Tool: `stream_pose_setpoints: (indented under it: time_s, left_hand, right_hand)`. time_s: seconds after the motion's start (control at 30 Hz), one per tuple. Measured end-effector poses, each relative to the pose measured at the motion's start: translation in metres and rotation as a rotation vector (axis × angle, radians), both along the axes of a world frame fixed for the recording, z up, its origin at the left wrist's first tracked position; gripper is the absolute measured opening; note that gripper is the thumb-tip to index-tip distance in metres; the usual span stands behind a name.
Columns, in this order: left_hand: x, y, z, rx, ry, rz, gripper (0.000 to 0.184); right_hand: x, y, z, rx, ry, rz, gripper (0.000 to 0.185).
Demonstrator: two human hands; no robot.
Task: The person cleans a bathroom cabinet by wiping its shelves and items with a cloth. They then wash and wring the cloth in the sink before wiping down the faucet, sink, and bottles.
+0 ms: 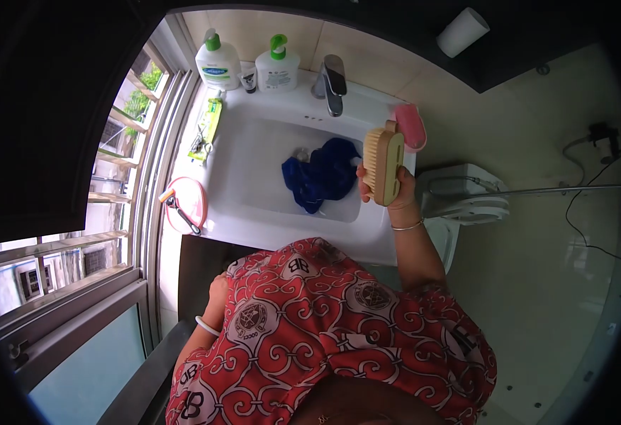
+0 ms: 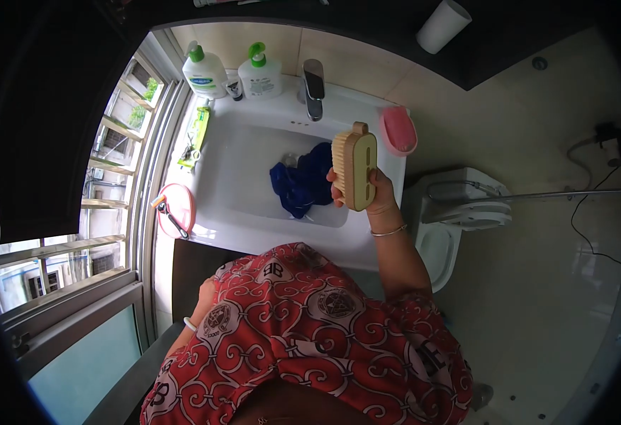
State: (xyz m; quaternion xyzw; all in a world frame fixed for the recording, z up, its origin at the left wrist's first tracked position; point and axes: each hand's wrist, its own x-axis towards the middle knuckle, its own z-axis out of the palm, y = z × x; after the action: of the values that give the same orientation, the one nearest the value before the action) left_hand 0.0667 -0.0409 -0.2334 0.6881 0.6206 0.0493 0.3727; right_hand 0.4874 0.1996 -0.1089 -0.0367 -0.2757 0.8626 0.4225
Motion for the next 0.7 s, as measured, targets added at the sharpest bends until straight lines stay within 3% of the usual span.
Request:
stream_pose_setpoints:
  time_s: [0.07, 0.1, 0.2, 0.27, 0.33, 0.43, 0.53, 0.7]
  left_hand:
    - [-0.003, -0.009, -0.006, -0.024, -0.072, 0.023, 0.020]
    - [-0.004, -0.011, -0.003, -0.058, -0.102, 0.031, 0.020]
    - [-0.005, -0.015, 0.000, -0.101, -0.137, 0.057, 0.020]
    - [-0.005, -0.018, 0.002, -0.129, -0.148, 0.060, 0.020]
    - [-0.004, -0.014, 0.002, -0.143, -0.152, 0.051, 0.020]
    - [-0.005, -0.018, 0.000, -0.161, -0.158, 0.060, 0.020]
    - [-0.005, -0.019, 0.001, -0.174, -0.161, 0.059, 0.019]
    - [-0.005, -0.027, 0.005, -0.205, -0.158, 0.071, 0.019]
  right_hand:
    - [-0.006, -0.002, -0.013, -0.103, -0.737, -0.141, 0.062]
    - [-0.001, 0.001, -0.057, 0.413, -1.558, -0.166, 0.059]
    - [0.006, -0.001, -0.066, 0.374, -1.550, -0.437, 0.063]
    - [-0.002, 0.010, -0.018, 0.365, -1.555, -0.507, 0.062]
    - [0.001, 0.030, -0.006, 0.625, -1.857, -0.690, 0.059]
    - [0.015, 0.078, -0.013, 0.848, -2.055, -0.958, 0.054]
    - [0.017, 0.115, -0.026, 0.998, -2.263, -0.890, 0.056]
    - [0.014, 0.129, -0.035, 1.275, -2.320, -0.680, 0.066]
